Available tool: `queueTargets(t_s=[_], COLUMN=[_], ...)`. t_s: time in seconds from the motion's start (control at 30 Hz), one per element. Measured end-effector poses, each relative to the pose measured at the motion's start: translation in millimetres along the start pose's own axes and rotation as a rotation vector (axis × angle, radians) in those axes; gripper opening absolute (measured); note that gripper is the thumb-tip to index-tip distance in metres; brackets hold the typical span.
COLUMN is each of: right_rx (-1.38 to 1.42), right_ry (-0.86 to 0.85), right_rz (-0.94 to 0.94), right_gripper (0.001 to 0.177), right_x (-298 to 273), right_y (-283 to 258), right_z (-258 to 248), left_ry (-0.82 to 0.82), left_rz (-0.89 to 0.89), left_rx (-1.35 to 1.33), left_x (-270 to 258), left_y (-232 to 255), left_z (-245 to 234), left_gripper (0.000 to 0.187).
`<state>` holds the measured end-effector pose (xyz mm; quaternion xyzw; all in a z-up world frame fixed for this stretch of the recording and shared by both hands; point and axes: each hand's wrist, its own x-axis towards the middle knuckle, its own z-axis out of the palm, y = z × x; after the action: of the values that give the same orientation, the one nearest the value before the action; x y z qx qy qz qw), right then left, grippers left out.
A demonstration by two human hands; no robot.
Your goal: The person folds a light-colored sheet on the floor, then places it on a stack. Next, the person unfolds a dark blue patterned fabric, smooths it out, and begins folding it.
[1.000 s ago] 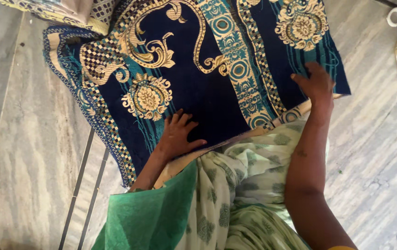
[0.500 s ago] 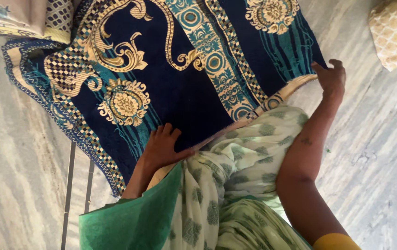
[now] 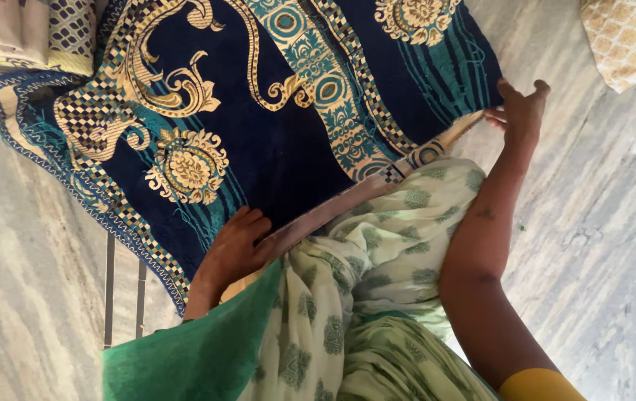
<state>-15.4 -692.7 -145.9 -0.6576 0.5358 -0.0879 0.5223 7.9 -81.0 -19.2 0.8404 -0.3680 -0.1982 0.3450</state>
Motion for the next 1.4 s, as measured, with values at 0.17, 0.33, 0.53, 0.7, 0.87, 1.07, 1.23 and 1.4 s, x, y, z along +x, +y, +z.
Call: queueTargets(t_s=[0.17, 0.33, 0.53, 0.7, 0.87, 1.07, 1.23, 1.4], right_rx=[0.518, 0.506, 0.328, 0.2, -0.175, -0.059, -0.461, -0.486], right_ry=[0.104, 0.412, 0.529, 0.63, 0.874, 0.59, 0.346, 0.198], right_rz=[0.031, -0.111, -0.374, -0.405, -0.368, -0.533, -0.529, -0.461], right_gripper=[0.076, 0.063, 0.035, 0.03, 0.028, 0.021, 0.057, 0.051], right_x=[36.9, 52.9, 45.2, 37.3, 40.3, 33.2, 36.6, 36.6], right_y=[26.5, 32.2, 34.1, 33.6, 22.8, 23.6, 28.6, 34.8], right_z=[-9.8, -12.6, 1.0, 5.7, 0.2, -2.7, 2.4, -5.2], left_ry=[-0.128, -0.207, -0.305, -0.379, -0.447, -0.476, -0.424, -0.524], left_rz=[-0.013, 0.032, 0.038, 0.093, 0.038, -0.159, -0.339, -0.391], left_rx=[0.023, 0.104, 0.084, 0.036, -0.042, -0.2, -0.518, -0.409], left_x=[-5.5, -17.4, -30.4, -49.8, -62.6, -41.1, -25.5, -15.1], left_y=[0.8, -7.6, -15.4, -23.2, -16.9, -9.5, -3.4, 9.8], left_z=[3.8, 17.4, 39.0, 41.0, 37.9, 18.4, -1.7, 2.7], left_gripper=[0.02, 0.016, 0.01, 0.013, 0.017, 0.022, 0.026, 0.03])
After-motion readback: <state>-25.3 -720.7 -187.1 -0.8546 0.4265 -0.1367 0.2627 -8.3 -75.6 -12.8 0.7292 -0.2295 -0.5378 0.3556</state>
